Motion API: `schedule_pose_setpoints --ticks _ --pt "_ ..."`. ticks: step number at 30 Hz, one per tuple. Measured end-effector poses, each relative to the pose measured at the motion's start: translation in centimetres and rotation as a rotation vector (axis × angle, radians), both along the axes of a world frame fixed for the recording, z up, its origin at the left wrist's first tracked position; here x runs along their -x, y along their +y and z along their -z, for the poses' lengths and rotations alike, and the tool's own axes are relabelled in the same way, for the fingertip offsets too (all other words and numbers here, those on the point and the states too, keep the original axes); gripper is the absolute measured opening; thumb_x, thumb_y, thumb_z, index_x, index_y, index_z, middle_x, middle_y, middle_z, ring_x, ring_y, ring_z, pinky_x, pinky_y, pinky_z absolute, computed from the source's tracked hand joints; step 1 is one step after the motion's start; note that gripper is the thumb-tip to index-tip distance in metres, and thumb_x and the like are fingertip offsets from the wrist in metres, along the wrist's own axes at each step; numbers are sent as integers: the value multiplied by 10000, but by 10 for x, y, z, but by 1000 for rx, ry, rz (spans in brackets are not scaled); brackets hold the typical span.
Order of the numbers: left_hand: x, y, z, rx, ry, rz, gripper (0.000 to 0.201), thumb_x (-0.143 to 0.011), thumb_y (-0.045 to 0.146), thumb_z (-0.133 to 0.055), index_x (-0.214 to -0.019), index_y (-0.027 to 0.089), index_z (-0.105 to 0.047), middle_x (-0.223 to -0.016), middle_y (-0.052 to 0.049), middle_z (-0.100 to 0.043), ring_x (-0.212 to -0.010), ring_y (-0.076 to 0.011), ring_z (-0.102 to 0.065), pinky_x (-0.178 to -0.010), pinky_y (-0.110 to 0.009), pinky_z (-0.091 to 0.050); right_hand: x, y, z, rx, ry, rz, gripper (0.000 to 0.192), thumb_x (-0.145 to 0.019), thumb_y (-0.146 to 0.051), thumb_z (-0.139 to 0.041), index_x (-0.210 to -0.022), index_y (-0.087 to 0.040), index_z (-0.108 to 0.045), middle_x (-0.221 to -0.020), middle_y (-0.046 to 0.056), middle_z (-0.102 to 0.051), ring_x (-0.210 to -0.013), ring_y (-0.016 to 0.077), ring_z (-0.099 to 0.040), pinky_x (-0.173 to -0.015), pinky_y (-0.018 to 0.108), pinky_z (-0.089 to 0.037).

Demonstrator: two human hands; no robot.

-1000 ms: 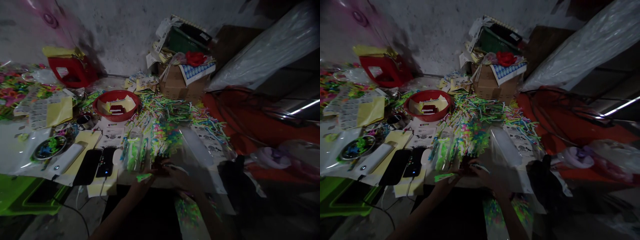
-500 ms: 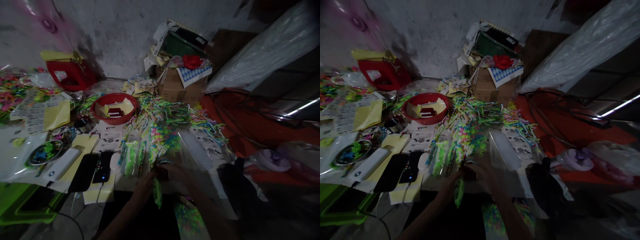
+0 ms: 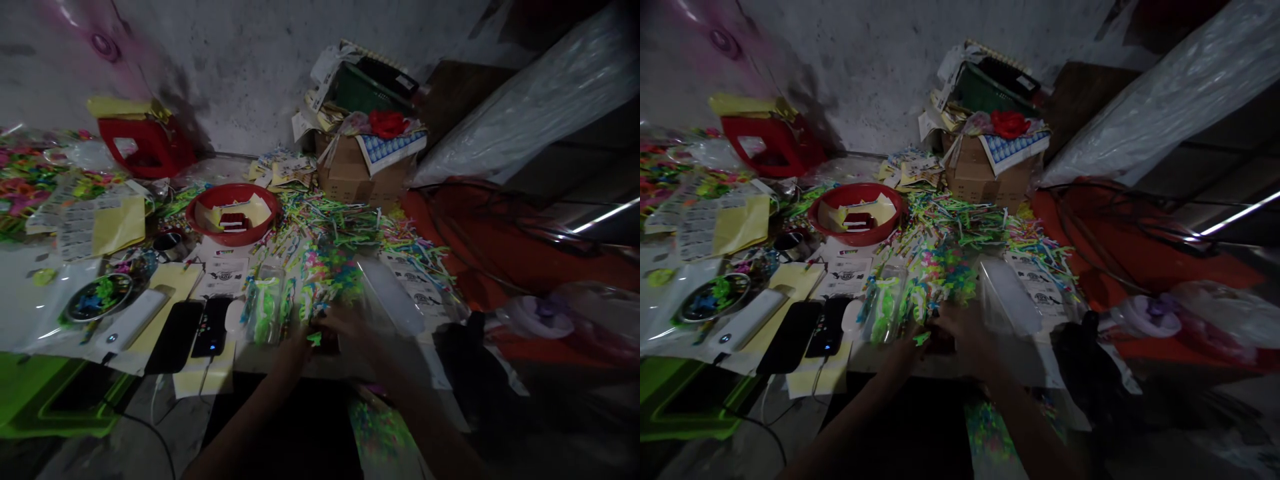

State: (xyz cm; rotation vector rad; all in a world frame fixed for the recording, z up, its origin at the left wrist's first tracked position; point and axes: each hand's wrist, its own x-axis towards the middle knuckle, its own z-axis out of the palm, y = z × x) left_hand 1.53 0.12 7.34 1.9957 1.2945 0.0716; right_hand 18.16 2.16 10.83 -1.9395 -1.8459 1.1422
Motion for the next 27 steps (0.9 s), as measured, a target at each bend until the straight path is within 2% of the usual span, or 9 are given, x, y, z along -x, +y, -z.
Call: schedule_pose_setpoints --ticks 3,5,9,12,14,18,22,24,27 --pt "-4 3 -7 -13 58 17 405 -915 215 -481 -1316 162 -449 -967 -137 -728 -885 -265 -697 -720 -311 -498 -1 -10 -12 66 9 -82 212 -807 -202 -530 -883 -120 -710 -812 78 -721 -705 175 -649 -678 274 -510" --pt "-5 3 -12 -31 80 25 378 -924 228 -469 -1292 141 -467 -980 -157 -723 -903 -273 -692 -723 -312 -494 0 -22 -12 9 15 -104 271 -766 -144 -546 -985 -147 -705 -935 93 -724 -820 201 -654 -787 317 -501" --pt "-4 1 -18 -79 85 37 301 -911 161 -459 -1199 134 -542 -971 -155 -722 -906 -259 -689 -741 -302 -486 4 -46 16 -137 122 -69 450 -766 -109 -484 -1195 -166 -608 -1163 110 -659 -1035 212 -614 -927 331 -465" --pt "-3 -1 -19 -126 47 44 277 -897 115 -457 -1137 169 -584 -966 -117 -722 -917 -230 -682 -764 -290 -482 5 -58 40 -238 263 34 386 -802 -214 -477 -1156 -171 -623 -1170 110 -652 -1076 235 -602 -970 377 -454" --pt "-3 -2 -20 -156 20 42 257 -891 101 -459 -1085 180 -609 -979 -100 -715 -922 -221 -676 -774 -292 -483 3 -60 47 -282 349 67 358 -813 -264 -478 -1122 -178 -637 -1170 109 -653 -1094 250 -594 -989 416 -442" --pt "-3 -3 -20 -211 -30 29 181 -871 93 -501 -951 167 -646 -999 -96 -691 -965 -219 -650 -814 -298 -475 4 -57 40 -368 428 64 318 -788 -202 -491 -1064 -206 -649 -1139 86 -665 -1086 216 -597 -991 365 -442" --pt "2 -2 -17 -249 -85 5 111 -858 123 -551 -898 165 -645 -944 -83 -697 -931 -216 -650 -820 -296 -467 11 -49 27 -328 275 98 213 -814 -192 -477 -895 -189 -674 -970 80 -707 -927 213 -651 -890 362 -498" --pt "7 0 -13 -251 -112 -57 122 -853 166 -580 -962 184 -632 -956 -66 -703 -868 -198 -661 -785 -284 -473 12 -47 21 -290 146 74 215 -835 -198 -479 -909 -185 -681 -975 83 -710 -931 213 -654 -885 361 -496" --pt "16 9 -7 -204 -167 -248 189 -839 243 -612 -1025 208 -605 -905 -32 -714 -770 -173 -670 -707 -256 -480 10 -44 14 -293 -29 32 269 -885 -204 -443 -1011 -185 -679 -1044 99 -701 -993 214 -645 -917 366 -470"
